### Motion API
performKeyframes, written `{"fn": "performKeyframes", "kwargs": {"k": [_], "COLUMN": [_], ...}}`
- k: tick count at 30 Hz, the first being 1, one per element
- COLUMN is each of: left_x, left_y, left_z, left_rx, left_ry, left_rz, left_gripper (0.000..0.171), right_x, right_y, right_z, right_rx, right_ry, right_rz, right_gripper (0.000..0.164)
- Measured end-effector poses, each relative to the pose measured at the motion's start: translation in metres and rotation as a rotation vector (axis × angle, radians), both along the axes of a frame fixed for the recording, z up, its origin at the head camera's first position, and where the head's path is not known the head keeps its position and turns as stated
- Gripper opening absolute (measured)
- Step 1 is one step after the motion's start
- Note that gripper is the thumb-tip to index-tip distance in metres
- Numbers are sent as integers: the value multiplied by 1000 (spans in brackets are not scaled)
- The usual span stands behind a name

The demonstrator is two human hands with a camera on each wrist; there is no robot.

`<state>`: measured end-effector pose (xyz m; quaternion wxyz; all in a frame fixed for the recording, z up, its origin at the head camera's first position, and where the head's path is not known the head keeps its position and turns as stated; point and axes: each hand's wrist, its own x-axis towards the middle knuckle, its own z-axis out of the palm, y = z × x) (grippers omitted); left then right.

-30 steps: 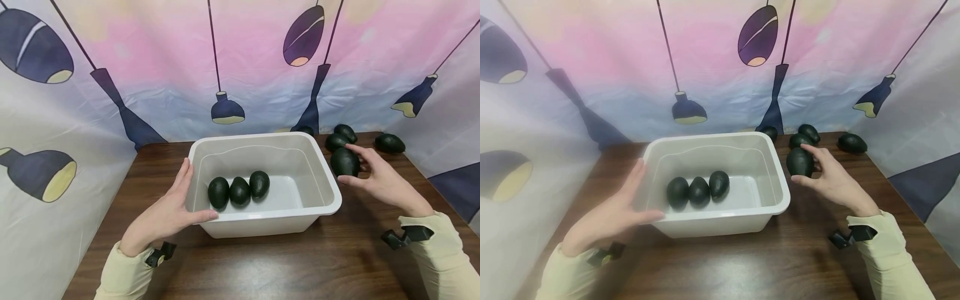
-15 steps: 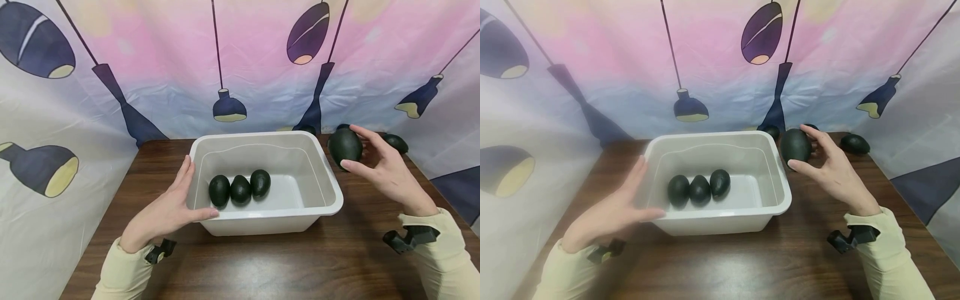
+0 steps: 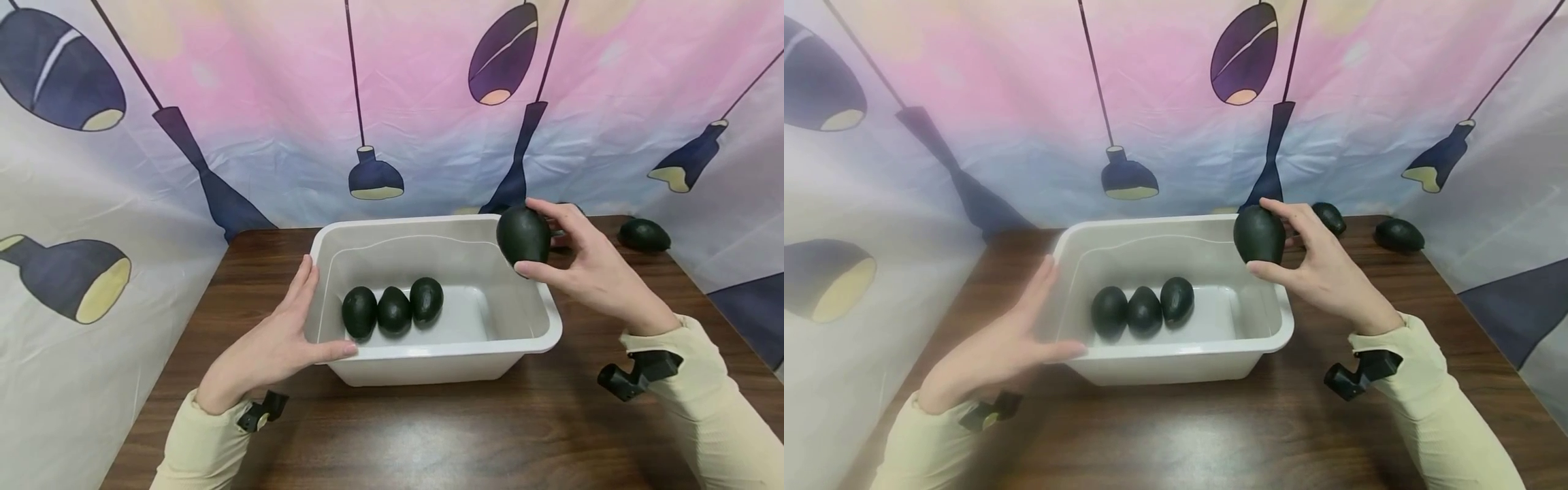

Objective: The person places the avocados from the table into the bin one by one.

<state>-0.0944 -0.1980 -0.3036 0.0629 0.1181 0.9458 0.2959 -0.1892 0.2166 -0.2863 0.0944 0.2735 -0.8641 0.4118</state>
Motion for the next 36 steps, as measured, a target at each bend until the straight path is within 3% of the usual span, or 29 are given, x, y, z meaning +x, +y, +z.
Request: {"fn": "performKeyframes", "kwargs": {"k": [8,18,22,28,36], "left_x": [-3,-4,-4,-3,-4], "left_y": [0,0,0,-1,-1], "left_z": [1,-1,-2,-4,-5], "left_rx": [-20,-12,-17,-10,-9], "left_ry": [4,4,1,-3,-6], "left_rz": [-13,-22,-19,-9,-11], "left_gripper": [126,126,126,125,124], "right_x": [-4,-11,-11,-11,-19], "right_y": [-8,-18,-15,-6,17], "right_z": [0,1,2,-1,-9], "right_rx": [36,-40,-44,-17,-4], "right_ry": [18,173,177,159,99], "right_rz": [31,87,83,52,-101], "right_gripper": [86,57,52,47,45]}}
